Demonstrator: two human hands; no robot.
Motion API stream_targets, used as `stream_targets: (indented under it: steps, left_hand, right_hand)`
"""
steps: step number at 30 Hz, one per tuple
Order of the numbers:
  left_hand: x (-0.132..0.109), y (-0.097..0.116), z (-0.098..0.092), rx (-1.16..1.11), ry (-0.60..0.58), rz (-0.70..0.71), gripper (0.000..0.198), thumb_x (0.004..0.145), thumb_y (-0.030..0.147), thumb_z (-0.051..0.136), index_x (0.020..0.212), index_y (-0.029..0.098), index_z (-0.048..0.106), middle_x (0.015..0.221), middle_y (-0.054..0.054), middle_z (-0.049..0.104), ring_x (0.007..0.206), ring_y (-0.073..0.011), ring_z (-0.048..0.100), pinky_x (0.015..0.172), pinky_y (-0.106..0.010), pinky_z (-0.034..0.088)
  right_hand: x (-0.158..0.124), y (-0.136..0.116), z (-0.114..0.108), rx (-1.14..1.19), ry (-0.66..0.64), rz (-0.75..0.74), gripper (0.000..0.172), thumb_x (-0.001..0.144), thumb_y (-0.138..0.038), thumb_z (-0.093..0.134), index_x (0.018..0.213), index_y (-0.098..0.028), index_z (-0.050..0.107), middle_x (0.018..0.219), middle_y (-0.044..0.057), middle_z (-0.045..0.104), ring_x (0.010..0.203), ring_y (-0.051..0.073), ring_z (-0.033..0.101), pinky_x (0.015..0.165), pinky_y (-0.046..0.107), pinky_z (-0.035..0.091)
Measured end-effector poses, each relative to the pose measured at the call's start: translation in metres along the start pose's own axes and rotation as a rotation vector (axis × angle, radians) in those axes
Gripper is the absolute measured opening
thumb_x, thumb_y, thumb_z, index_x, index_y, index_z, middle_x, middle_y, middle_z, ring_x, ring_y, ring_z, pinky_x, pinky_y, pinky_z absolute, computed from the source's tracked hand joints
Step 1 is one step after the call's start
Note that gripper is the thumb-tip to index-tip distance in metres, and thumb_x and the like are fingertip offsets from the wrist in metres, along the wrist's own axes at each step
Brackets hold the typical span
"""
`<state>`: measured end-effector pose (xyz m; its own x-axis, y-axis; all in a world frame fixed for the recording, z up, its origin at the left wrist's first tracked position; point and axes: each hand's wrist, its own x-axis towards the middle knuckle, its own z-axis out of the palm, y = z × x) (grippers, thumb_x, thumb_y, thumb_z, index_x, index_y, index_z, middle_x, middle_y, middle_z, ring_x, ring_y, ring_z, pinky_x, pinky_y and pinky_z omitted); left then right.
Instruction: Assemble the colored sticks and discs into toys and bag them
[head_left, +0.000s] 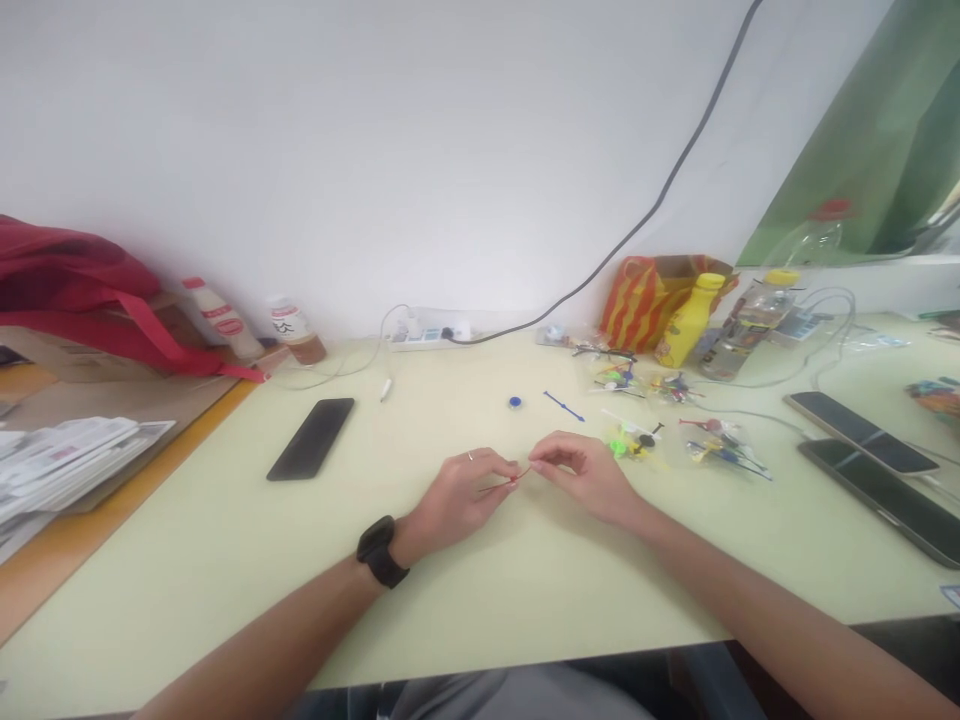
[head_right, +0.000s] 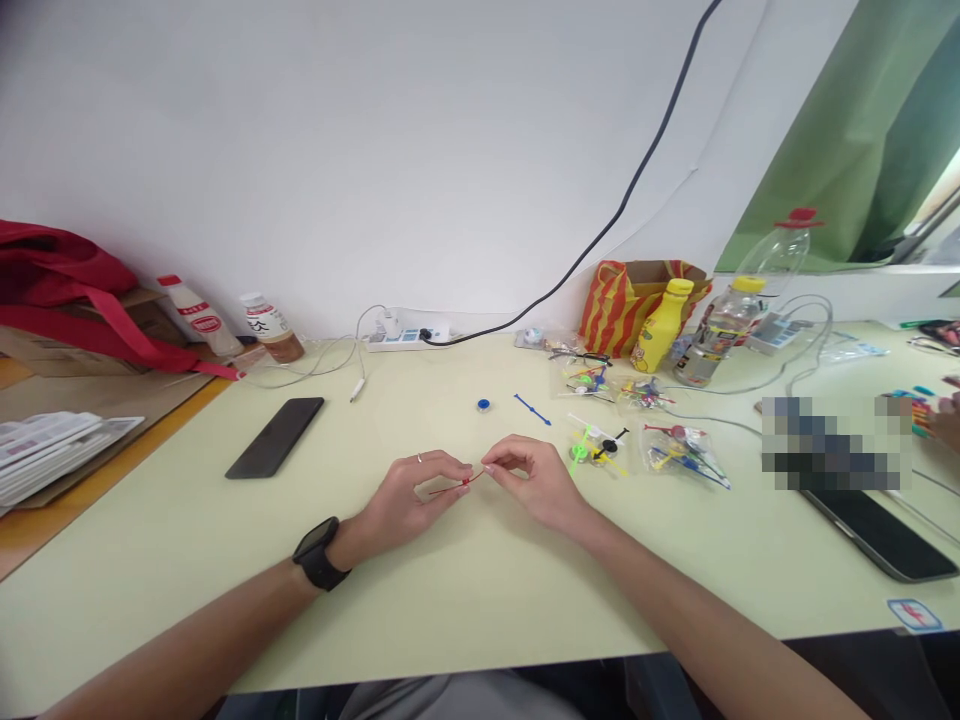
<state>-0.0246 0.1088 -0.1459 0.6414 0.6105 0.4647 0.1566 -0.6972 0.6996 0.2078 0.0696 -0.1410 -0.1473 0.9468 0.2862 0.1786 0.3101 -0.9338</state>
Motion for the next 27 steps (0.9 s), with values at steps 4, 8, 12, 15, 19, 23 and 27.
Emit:
stream_targets:
  steps: [4,8,12,15,19,23,27]
  left_hand:
    - [0.002,0.006,0.0,-0.091,0.007,-0.05,0.016,0.092,0.024,0.073,0.108,0.022,0.073,0.118,-0.009,0.073,0.103,-0.021,0.07,0.092,-0.036,0.057]
    - [0.005,0.01,0.001,-0.262,-0.028,-0.111,0.014,0.097,0.027,0.067,0.108,0.02,0.073,0.117,-0.011,0.072,0.103,-0.0214,0.069,0.093,-0.037,0.057]
    - [0.008,0.007,0.001,-0.365,0.027,-0.209,0.016,0.093,0.028,0.073,0.106,0.018,0.072,0.103,-0.009,0.073,0.095,-0.0195,0.069,0.09,-0.035,0.058]
    - [0.007,0.003,0.0,-0.437,0.069,-0.286,0.017,0.09,0.029,0.077,0.101,0.016,0.072,0.1,-0.008,0.074,0.093,-0.0195,0.07,0.09,-0.035,0.058]
    - [0.006,0.002,-0.002,-0.492,0.083,-0.344,0.019,0.087,0.029,0.081,0.098,0.016,0.073,0.101,-0.009,0.076,0.096,-0.0211,0.073,0.09,-0.035,0.059]
    - [0.006,0.004,-0.003,-0.529,0.073,-0.371,0.02,0.086,0.029,0.082,0.099,0.015,0.074,0.102,-0.01,0.077,0.096,-0.0222,0.074,0.091,-0.036,0.06]
    - [0.006,0.006,-0.004,-0.549,0.082,-0.38,0.02,0.086,0.03,0.082,0.097,0.015,0.074,0.102,-0.01,0.078,0.097,-0.023,0.075,0.091,-0.037,0.061]
  right_hand:
    - [0.002,0.0,-0.002,0.038,0.007,0.007,0.019,0.089,-0.039,0.073,0.092,-0.02,0.075,0.092,0.007,0.073,0.086,0.022,0.069,0.082,0.037,0.057]
    - [0.003,0.001,-0.004,0.08,0.025,0.014,0.021,0.089,-0.041,0.074,0.098,-0.021,0.073,0.097,0.007,0.072,0.091,0.022,0.07,0.087,0.038,0.057]
    - [0.003,0.003,-0.006,-0.012,0.128,-0.027,0.023,0.092,-0.041,0.071,0.107,-0.023,0.071,0.114,0.009,0.067,0.097,0.022,0.068,0.087,0.037,0.056]
    - [0.0,0.001,-0.009,-0.118,0.114,-0.063,0.023,0.097,-0.041,0.063,0.108,-0.023,0.072,0.102,0.008,0.068,0.09,0.021,0.066,0.08,0.036,0.055]
    - [-0.007,-0.004,-0.006,-0.154,0.019,-0.122,0.034,0.104,-0.04,0.052,0.133,-0.026,0.062,0.091,0.004,0.063,0.081,0.019,0.059,0.073,0.033,0.051]
    - [-0.011,-0.005,-0.002,-0.082,-0.007,-0.147,0.036,0.104,-0.039,0.049,0.139,-0.028,0.052,0.095,0.003,0.058,0.079,0.017,0.056,0.075,0.033,0.047]
    - [-0.008,-0.001,-0.005,0.027,-0.134,-0.041,0.045,0.107,-0.046,0.041,0.073,-0.021,0.058,0.072,0.002,0.053,0.066,0.017,0.049,0.069,0.033,0.042]
